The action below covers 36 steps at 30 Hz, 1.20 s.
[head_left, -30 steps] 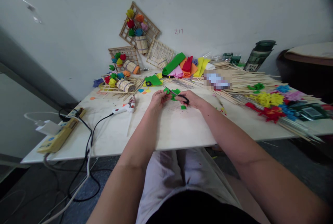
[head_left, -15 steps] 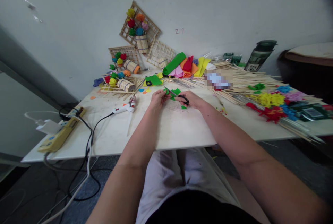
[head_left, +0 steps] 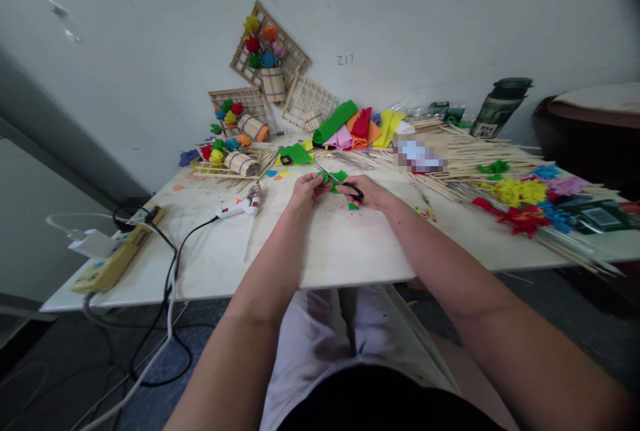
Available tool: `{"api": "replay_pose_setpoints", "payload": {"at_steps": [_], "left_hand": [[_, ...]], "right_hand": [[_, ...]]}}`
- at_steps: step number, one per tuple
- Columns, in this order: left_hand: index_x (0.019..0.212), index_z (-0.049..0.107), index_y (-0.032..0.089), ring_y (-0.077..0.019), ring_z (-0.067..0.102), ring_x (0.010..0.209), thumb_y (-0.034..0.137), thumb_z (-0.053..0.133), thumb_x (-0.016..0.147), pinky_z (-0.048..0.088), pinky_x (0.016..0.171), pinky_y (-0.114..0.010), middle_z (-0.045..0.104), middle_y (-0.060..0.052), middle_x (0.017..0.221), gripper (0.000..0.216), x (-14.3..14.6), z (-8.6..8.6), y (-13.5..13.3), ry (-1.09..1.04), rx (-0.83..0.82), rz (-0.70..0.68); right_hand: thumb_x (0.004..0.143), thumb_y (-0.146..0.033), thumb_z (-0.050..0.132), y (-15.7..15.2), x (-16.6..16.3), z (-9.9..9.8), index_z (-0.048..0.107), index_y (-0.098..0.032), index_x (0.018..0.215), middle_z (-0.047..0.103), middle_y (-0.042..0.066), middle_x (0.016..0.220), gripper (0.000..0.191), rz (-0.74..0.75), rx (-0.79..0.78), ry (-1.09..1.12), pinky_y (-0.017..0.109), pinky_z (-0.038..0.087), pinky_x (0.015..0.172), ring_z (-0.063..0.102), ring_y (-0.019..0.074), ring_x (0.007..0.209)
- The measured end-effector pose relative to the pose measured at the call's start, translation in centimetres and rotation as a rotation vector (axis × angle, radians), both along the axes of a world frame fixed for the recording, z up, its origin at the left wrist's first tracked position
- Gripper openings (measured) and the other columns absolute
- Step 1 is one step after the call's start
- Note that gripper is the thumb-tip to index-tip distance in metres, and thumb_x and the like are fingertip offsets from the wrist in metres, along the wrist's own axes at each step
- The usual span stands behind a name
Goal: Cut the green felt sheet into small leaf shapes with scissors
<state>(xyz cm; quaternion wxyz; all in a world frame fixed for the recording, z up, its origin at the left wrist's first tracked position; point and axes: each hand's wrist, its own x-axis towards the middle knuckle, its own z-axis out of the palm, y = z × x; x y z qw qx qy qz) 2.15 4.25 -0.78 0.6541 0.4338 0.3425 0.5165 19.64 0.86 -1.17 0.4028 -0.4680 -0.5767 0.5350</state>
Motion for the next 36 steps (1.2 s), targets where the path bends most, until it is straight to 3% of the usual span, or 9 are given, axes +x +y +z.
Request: {"api": "replay_pose_setpoints", "payload": {"at_steps": [27,36], "left_hand": [[0.063,0.053,0.014,-0.0133,0.066,0.06,0.015,0.078,0.069,0.056,0.067,-0.026,0.065,-0.002,0.061,0.025,-0.2,0.3,0.0,-0.05,-0.02,0.023],[0.063,0.054,0.014,-0.0128,0.066,0.059,0.01,0.07,0.073,0.054,0.067,-0.025,0.065,-0.002,0.061,0.019,-0.1,0.2,-0.2,-0.018,-0.02,-0.015]], "right_hand": [[0.075,-0.034,0.07,-1.0,-0.5,1.1,0.056,-0.015,0.069,0.047,-0.004,0.046,0.024,0.009,0.01,0.0,0.019,0.025,0.033,0.035,0.0056,0.036],[0.076,-0.03,0.069,-1.2,-0.6,1.4,0.055,-0.015,0.067,0.046,-0.003,0.045,0.023,-0.021,-0.015,-0.005,0.019,0.024,0.032,0.035,0.0058,0.036]]}}
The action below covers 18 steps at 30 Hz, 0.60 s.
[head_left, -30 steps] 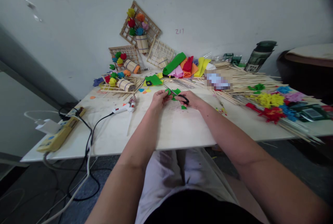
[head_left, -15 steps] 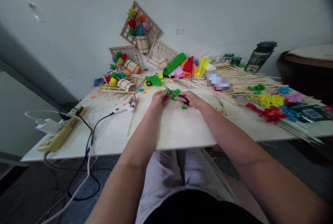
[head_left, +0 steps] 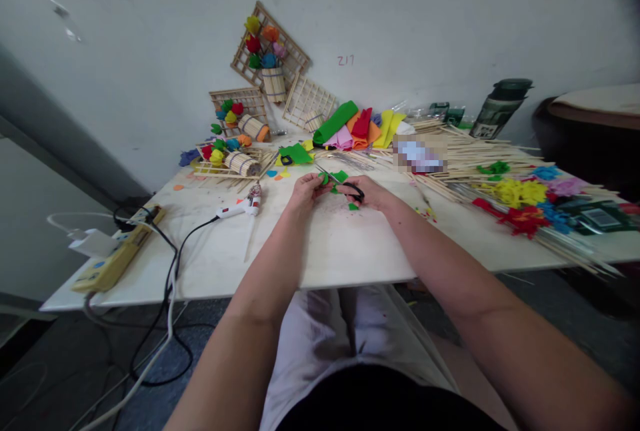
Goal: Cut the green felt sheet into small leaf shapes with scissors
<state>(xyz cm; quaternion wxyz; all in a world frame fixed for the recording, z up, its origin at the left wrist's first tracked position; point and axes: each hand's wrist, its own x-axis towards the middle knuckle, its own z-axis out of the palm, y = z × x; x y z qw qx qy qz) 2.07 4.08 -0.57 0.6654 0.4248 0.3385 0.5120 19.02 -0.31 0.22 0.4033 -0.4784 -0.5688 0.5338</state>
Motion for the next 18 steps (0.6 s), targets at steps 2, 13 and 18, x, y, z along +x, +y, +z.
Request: {"api": "replay_pose_setpoints", "payload": {"at_steps": [2,13,18], "left_hand": [[0.064,0.055,0.014,-0.0131,0.066,0.059,0.01,0.07,0.073,0.054,0.067,-0.025,0.066,-0.003,0.062,0.019,0.0,0.04,0.01,0.005,-0.005,0.003],[0.067,0.058,0.013,-0.0143,0.067,0.061,0.013,0.071,0.075,0.055,0.07,-0.028,0.07,-0.006,0.067,0.015,-0.23,0.03,0.09,0.009,-0.01,0.0],[0.067,0.058,0.012,-0.0148,0.067,0.061,0.011,0.07,0.075,0.055,0.07,-0.028,0.07,-0.007,0.071,0.015,-0.17,-0.01,0.19,-0.001,-0.022,-0.007]], "right_hand": [[0.077,-0.031,0.068,0.03,0.06,0.0,0.055,-0.016,0.067,0.046,-0.004,0.045,0.022,0.004,-0.002,0.012,0.019,0.024,0.032,0.035,0.0061,0.036],[0.073,-0.033,0.07,0.35,0.4,-0.21,0.055,-0.016,0.066,0.044,-0.005,0.046,0.024,0.034,0.017,0.012,0.018,0.024,0.031,0.034,0.0053,0.036],[0.074,-0.025,0.07,-0.07,0.59,0.74,0.054,-0.015,0.064,0.043,-0.005,0.044,0.021,0.029,0.007,-0.017,0.016,0.022,0.031,0.033,0.0041,0.036]]}}
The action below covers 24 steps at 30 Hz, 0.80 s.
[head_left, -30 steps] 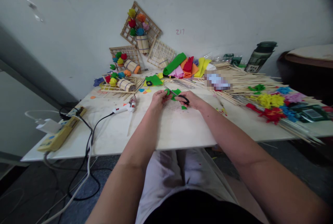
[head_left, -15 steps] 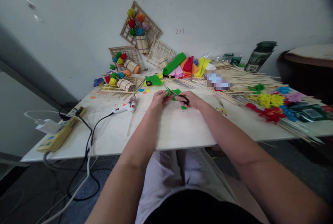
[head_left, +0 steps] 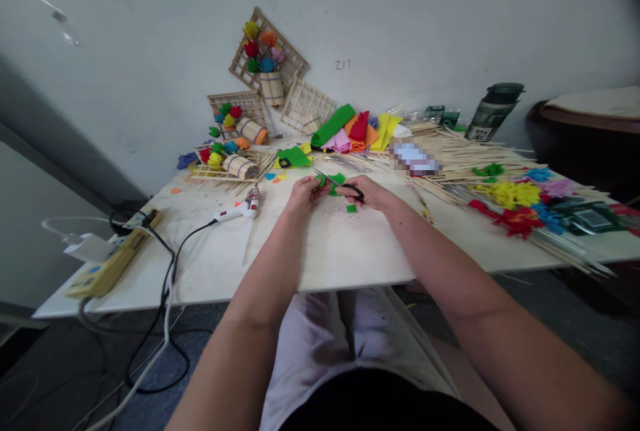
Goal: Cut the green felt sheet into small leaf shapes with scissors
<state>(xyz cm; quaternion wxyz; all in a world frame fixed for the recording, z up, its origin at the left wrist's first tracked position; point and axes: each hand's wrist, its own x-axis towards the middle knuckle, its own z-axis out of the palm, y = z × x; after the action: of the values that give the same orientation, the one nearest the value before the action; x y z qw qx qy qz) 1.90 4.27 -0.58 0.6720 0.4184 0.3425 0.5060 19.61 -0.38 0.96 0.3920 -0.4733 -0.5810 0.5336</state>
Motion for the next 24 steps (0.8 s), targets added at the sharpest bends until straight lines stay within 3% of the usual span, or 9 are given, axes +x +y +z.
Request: {"api": "replay_pose_setpoints", "payload": {"at_steps": [9,15,19,24], "left_hand": [[0.062,0.053,0.013,-0.0158,0.068,0.065,0.007,0.07,0.072,0.056,0.072,-0.031,0.07,-0.006,0.07,0.021,0.1,0.0,-0.2,0.031,0.003,-0.083],[0.064,0.052,0.014,-0.014,0.069,0.065,0.008,0.07,0.071,0.056,0.07,-0.027,0.071,-0.006,0.074,0.02,0.0,0.1,-0.5,0.042,0.009,-0.104],[0.067,0.053,0.015,-0.0151,0.069,0.068,0.013,0.072,0.072,0.057,0.076,-0.031,0.072,-0.008,0.078,0.02,0.0,0.2,-0.5,0.062,0.036,-0.138],[0.07,0.056,0.015,-0.0156,0.068,0.067,0.026,0.074,0.072,0.056,0.074,-0.031,0.071,-0.007,0.075,0.022,-0.4,0.0,0.0,0.104,0.102,-0.018]], "right_hand": [[0.081,-0.022,0.065,-0.4,1.4,1.6,0.057,-0.014,0.065,0.043,-0.005,0.041,0.02,0.056,-0.088,-0.065,0.016,0.019,0.03,0.03,0.0031,0.032],[0.078,-0.031,0.071,-0.1,2.4,1.6,0.058,-0.014,0.065,0.047,-0.005,0.041,0.025,0.061,-0.069,-0.095,0.015,0.021,0.03,0.032,0.0025,0.032],[0.073,-0.033,0.075,0.1,3.8,1.5,0.059,-0.014,0.065,0.048,-0.004,0.042,0.026,0.088,-0.079,-0.106,0.015,0.02,0.031,0.031,0.002,0.032],[0.071,-0.035,0.077,0.4,4.8,1.0,0.062,-0.012,0.071,0.05,-0.003,0.045,0.027,0.019,-0.014,-0.042,0.016,0.022,0.032,0.036,0.0032,0.035]]}}
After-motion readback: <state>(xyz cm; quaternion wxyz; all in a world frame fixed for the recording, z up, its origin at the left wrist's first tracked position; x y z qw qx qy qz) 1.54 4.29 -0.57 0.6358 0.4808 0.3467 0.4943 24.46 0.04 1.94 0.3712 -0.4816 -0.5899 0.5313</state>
